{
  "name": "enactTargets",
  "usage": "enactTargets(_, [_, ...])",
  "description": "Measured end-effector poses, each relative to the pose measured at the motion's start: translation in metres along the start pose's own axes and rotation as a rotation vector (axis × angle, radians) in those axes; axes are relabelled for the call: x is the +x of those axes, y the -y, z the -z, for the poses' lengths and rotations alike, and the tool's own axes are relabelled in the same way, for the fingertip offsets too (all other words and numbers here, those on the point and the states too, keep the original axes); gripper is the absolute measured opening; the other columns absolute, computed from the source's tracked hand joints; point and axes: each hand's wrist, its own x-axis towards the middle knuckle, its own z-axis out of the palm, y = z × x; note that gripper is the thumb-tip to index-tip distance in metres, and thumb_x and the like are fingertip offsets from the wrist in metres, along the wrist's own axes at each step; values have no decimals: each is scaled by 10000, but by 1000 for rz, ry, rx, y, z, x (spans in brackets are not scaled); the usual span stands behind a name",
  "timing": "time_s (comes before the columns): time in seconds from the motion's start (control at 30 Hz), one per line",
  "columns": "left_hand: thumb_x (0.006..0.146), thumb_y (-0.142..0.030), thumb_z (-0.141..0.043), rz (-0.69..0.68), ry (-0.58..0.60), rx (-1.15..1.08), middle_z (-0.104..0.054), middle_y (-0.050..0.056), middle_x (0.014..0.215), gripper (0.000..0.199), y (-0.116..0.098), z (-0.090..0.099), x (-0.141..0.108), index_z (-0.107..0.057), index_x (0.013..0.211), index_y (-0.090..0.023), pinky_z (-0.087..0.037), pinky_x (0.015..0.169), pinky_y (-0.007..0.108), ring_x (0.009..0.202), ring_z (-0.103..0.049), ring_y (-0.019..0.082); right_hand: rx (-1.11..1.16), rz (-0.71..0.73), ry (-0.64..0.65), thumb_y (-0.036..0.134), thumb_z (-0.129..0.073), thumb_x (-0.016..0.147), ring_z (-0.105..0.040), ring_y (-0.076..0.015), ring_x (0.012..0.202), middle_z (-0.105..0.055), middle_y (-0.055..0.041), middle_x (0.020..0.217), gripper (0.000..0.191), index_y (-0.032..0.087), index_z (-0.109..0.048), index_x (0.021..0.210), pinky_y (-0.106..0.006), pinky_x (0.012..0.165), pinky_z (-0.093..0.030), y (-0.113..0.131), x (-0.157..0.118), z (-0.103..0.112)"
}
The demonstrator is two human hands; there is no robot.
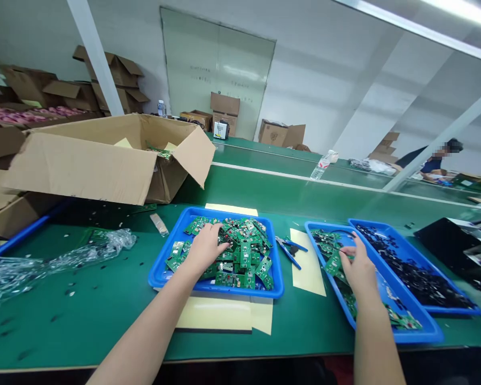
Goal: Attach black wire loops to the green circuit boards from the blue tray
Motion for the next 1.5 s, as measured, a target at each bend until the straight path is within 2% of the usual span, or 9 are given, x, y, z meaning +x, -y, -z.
enactTargets(0.17, [726, -265, -618, 20, -74, -202, -485, 80, 960, 457, -1, 6, 0, -497, 1148, -138, -489, 799, 394, 832, -583, 226, -190, -45, 8, 237, -392, 758, -602, -304, 764, -657, -134, 845, 572, 99, -390, 1313, -442, 723, -471, -30, 0, 2])
enactTargets(0.3, [670, -159, -608, 15, -151, -441, -399, 13, 906, 438, -2, 7, -1, -529, 1100, -191, -519, 800, 363, 728, -579, 140, -156, -118, 7, 260, -424, 743, -588, -342, 906, -634, -189, 997, 636, 63, -335, 1341, -473, 785, -455, -18, -2, 4])
enactTargets(0.43, [681, -169, -574, 1, -200, -648, -369, 25, 982, 390, -8, 9, -3, -514, 1065, -197, -563, 729, 320, 759, -574, 117, 300, -79, -52, 332, -496, 770, -606, -270, 876, -627, -150, 985, 732, 108, -185, 1394, -435, 802, -477, 47, -15, -1])
enactTargets(0.6, [722, -173, -562, -184, -267, -873, -368, 43, 1065, 329, -18, 7, -7, -492, 1041, -212, -565, 737, 300, 844, -569, 122, 852, 26, 283, 322, -579, 779, -598, -172, 750, -614, -69, 960, 844, 228, -38, 1420, -356, 729, -517, 150, -44, -29])
enactTargets(0.77, [713, -116, -549, -294, -326, -793, -392, 82, 1141, 318, -21, -2, -14, -488, 1009, -216, -554, 774, 344, 993, -527, 188, 1193, -88, 563, 314, -596, 776, -561, -112, 591, -598, 2, 823, 814, 236, -85, 1404, -283, 610, -521, 201, -55, -60])
enactTargets(0.9, [710, -127, -549, -240, -304, -795, -422, 101, 1169, 307, -23, -2, -17, -501, 1001, -212, -541, 778, 351, 1095, -485, 239, 1312, -170, 499, 275, -683, 688, -551, -108, 593, -571, 43, 721, 787, 233, -240, 1336, -241, 568, -499, 202, -50, -76])
enactTargets(1.13, [670, -236, -683, -5, -27, -1158, -524, 113, 1193, 629, -25, 2, -9, -421, 1241, -199, -492, 827, 325, 1002, -557, 195, 1269, -202, 352, 265, -682, 693, -580, -133, 704, -586, 19, 759, 721, 219, -293, 1298, -269, 651, -506, 184, -44, -81])
enactTargets(1.3, [677, -352, -689, 164, 207, -1255, -643, 101, 1055, 401, -34, -1, -12, -635, 1011, -135, -478, 847, 357, 954, -592, 217, 1234, -118, 356, 261, -654, 730, -583, -143, 749, -579, 11, 785, 688, 232, -289, 1312, -294, 709, -509, 189, -53, -77])
enactTargets(1.5, [674, -397, -658, 262, 45, -1278, -657, 68, 981, 323, -32, 3, -8, -662, 888, -155, -489, 746, 294, 846, -586, 178, 1243, -131, 299, 309, -583, 787, -583, -137, 724, -547, 5, 817, 581, 250, -309, 1296, -277, 641, -523, 188, -55, -72])
